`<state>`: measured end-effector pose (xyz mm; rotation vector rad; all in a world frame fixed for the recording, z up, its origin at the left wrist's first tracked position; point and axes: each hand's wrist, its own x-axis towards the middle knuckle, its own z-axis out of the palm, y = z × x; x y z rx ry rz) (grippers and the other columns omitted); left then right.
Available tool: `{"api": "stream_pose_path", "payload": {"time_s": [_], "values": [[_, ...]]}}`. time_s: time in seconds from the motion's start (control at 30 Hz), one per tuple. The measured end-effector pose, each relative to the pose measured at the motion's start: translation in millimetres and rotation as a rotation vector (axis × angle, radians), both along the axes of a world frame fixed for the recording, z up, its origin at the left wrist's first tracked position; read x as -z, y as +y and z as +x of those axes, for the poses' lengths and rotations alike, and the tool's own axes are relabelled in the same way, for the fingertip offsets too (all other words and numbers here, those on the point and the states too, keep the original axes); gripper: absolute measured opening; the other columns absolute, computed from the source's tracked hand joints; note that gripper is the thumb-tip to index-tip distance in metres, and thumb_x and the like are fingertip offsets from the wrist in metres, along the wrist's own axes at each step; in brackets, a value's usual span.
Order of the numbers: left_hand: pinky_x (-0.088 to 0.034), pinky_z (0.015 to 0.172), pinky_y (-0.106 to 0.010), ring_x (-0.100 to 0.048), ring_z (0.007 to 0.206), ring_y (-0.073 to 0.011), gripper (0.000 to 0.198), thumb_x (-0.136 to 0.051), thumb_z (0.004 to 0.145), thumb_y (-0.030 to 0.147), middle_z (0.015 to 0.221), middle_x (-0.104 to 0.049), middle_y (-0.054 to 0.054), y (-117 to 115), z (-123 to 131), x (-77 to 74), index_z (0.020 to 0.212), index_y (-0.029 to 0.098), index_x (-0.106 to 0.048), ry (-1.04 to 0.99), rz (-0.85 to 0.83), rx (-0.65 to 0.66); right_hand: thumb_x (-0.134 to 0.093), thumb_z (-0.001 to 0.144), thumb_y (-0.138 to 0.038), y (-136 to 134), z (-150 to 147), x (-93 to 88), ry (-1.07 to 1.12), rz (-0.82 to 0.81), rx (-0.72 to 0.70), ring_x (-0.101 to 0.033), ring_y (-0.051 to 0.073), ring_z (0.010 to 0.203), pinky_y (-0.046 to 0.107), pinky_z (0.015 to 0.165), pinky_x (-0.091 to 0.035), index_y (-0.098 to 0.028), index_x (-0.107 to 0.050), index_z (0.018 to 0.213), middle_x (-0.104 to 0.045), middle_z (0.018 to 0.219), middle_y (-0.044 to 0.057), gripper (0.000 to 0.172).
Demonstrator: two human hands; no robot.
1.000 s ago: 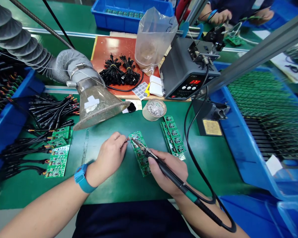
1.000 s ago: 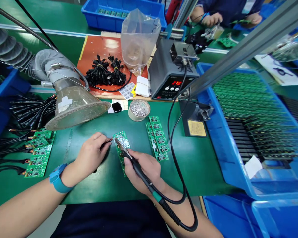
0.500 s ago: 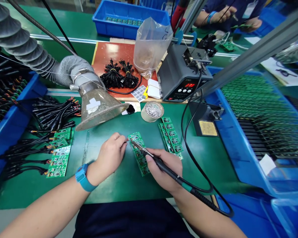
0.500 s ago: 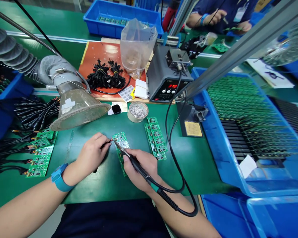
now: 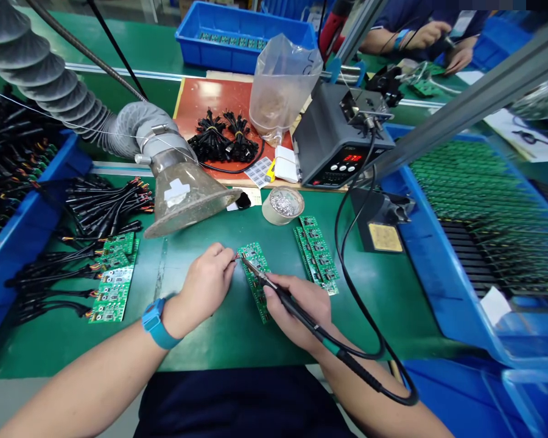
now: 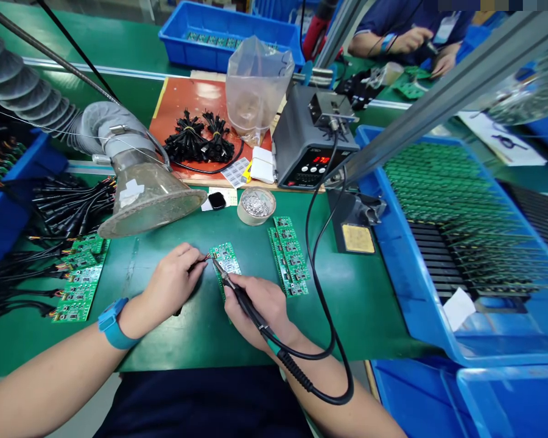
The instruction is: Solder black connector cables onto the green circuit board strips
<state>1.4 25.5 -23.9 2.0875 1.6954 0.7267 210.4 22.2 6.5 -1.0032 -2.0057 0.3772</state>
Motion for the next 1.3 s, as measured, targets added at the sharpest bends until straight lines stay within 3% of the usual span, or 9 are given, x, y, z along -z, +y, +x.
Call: {"api": "stream_pose_path", "payload": {"time_s": [0.17,0.4,0.7,0.87,1.3], "values": [[-0.050,0.071,-0.031,-0.058,0.080,-0.0194,0.014,-0.054,0.100,0.017,0.090,-0.058,-0.005,0,-1,-0.3,0.088,0.019,-0.061,0.006,-0.002,0.013,-0.068,0.091,-0.019,2,7,-14.8,0.020,-0.041,0.086,-0.077,0.019,0.071,0.029,0.068,-0.065,-0.021,-0.073,0.102,-0.080,0.088,0.004,0.013],[-0.049,0.068,-0.030,-0.058,0.079,-0.0198,0.015,-0.053,0.100,0.018,0.087,-0.057,-0.005,1,-2,-3.1,0.087,0.020,-0.061,0.029,0.004,0.011,-0.071,0.090,-0.024,24,5,-48.4,0.170,-0.290,0.057,-0.076,0.018,0.078,0.028,0.070,-0.063,-0.023,-0.076,0.101,-0.080,0.094,0.003,0.012],[-0.050,0.072,-0.033,-0.058,0.082,-0.0213,0.013,-0.054,0.099,0.017,0.088,-0.060,-0.006,0,-2,-1.3,0.089,0.018,-0.062,0.047,0.027,0.027,-0.068,0.091,-0.025,20,-1,-18.3,0.154,-0.220,0.173,-0.068,0.014,0.056,0.025,0.054,-0.056,-0.021,-0.072,0.088,-0.075,0.069,-0.001,0.006],[-0.050,0.072,-0.036,-0.056,0.081,-0.0225,0.019,-0.052,0.102,0.021,0.085,-0.058,-0.006,2,-7,-1.2,0.087,0.017,-0.063,0.102,0.110,0.102,-0.066,0.089,-0.022,20,-3,-20.9,0.121,-0.174,0.123,-0.065,0.013,0.049,0.024,0.050,-0.054,-0.022,-0.070,0.083,-0.071,0.061,-0.003,0.007],[-0.053,0.076,-0.033,-0.062,0.086,-0.0197,0.015,-0.052,0.102,0.019,0.092,-0.063,-0.007,7,-15,-0.9,0.103,0.018,-0.067,-0.003,0.076,0.189,-0.065,0.093,-0.025,21,-8,-15.1,0.071,-0.178,0.075,-0.066,0.013,0.050,0.023,0.054,-0.056,-0.023,-0.069,0.086,-0.071,0.062,-0.003,0.009]]}}
